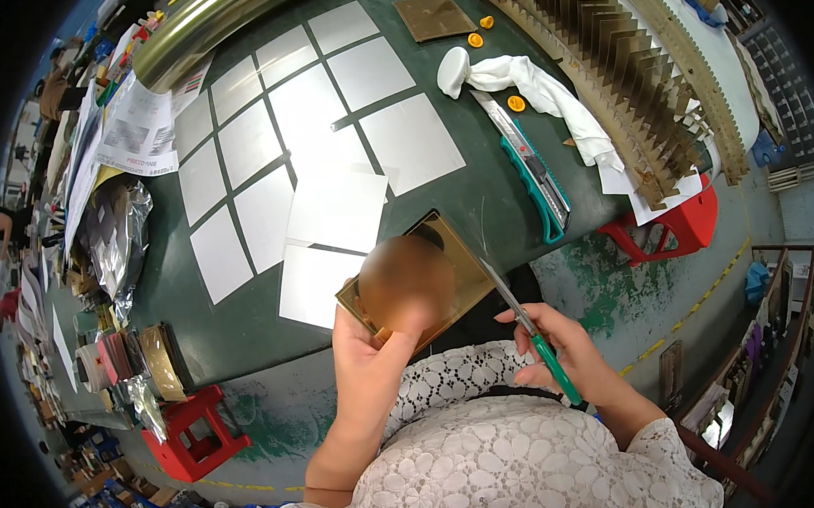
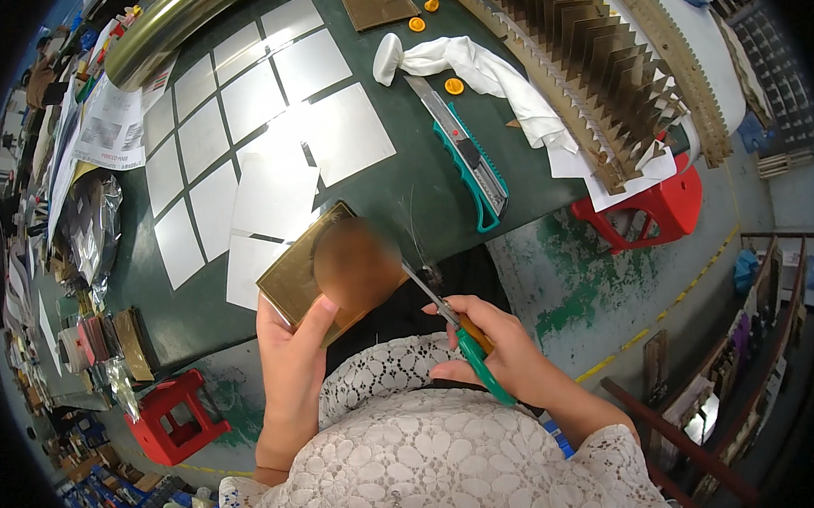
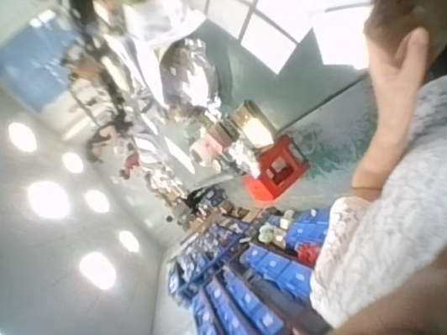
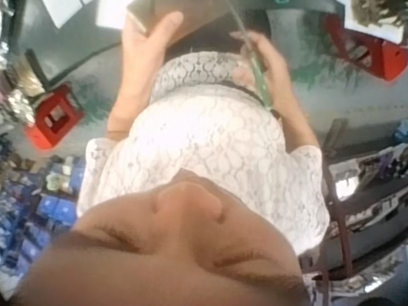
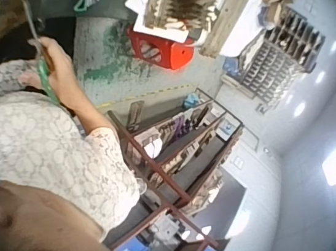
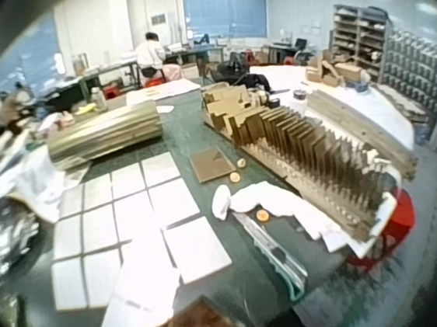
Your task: The person uses a utility knife to cut a large sheet of white material into smaller squares on a green workbench. They then use scissors to trim the edges of a small gold-colored square sheet. Finally, they stack the cut gold sheets together.
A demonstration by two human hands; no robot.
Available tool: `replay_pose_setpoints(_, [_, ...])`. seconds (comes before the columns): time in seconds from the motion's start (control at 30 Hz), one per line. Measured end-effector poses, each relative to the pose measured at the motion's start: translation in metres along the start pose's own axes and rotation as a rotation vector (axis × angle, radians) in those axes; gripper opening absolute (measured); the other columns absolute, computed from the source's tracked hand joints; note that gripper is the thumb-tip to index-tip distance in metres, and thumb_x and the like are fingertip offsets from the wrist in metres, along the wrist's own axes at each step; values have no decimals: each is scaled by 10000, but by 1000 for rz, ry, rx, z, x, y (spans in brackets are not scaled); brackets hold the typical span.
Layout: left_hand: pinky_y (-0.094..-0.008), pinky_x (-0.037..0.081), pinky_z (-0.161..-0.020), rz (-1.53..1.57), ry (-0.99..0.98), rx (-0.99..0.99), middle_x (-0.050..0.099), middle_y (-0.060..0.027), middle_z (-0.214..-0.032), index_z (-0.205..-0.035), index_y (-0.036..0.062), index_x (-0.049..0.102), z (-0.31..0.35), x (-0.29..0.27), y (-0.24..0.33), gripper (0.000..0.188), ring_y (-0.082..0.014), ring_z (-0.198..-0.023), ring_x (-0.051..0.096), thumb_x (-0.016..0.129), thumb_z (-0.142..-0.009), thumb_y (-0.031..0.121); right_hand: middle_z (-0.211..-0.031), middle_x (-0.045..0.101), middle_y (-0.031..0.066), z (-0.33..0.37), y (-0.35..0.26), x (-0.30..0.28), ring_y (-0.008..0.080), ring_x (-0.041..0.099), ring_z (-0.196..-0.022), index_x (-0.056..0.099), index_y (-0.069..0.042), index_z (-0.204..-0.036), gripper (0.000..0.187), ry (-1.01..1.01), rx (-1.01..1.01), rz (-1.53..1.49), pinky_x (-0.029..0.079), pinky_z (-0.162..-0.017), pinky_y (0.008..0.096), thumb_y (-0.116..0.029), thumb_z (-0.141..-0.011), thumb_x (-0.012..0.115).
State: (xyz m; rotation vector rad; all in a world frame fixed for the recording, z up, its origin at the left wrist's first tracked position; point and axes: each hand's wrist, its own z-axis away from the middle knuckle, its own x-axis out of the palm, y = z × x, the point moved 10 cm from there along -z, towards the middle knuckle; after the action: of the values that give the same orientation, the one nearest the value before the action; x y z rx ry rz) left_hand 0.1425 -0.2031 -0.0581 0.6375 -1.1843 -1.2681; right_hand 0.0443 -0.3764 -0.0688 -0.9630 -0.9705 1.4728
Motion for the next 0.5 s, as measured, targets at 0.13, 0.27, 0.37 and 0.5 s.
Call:
replay_pose_setpoints(0.13, [-286, 487, -915, -32, -29, -24, 580, -136, -1181, -1256, -28, 418, -3, 1, -6, 440, -165, -1068, 589, 643, -879, 3, -743, 444, -21, 1, 9, -2, 67, 427, -683, 546, -18, -1232, 590, 17, 25, -20, 381, -631, 213, -179, -742, 833])
replay_pose_setpoints(0.27, [-286, 489, -911, -18, -112, -109, 583, -129, -1184, -1262, -24, 421, 2, 7, -24, 437, -159, -1073, 588, 636, -882, -1, -727, 450, -33, -1, 13, -4, 56, 429, -667, 554, -11, -1214, 548, 29, 79, -100, 386, -625, 210, -181, -765, 817])
replay_pose_setpoints(0.37, [-289, 491, -914, -44, -174, -158, 590, -112, -1182, -1267, -16, 433, 8, 13, -34, 430, -153, -1078, 589, 633, -887, 2, -738, 478, -41, -7, 21, -6, 46, 436, -671, 563, -11, -1197, 505, 69, 101, -152, 383, -623, 195, -213, -797, 795])
replay_pose_setpoints(0.5, [-272, 501, -875, -78, -170, -301, 603, -105, -1161, -1222, -24, 472, 19, 11, -42, 397, -155, -1047, 612, 653, -869, -7, -753, 528, -4, -12, 20, -4, 35, 469, -580, 551, 17, -1198, 436, 52, 185, -184, 378, -519, 193, -291, -910, 661])
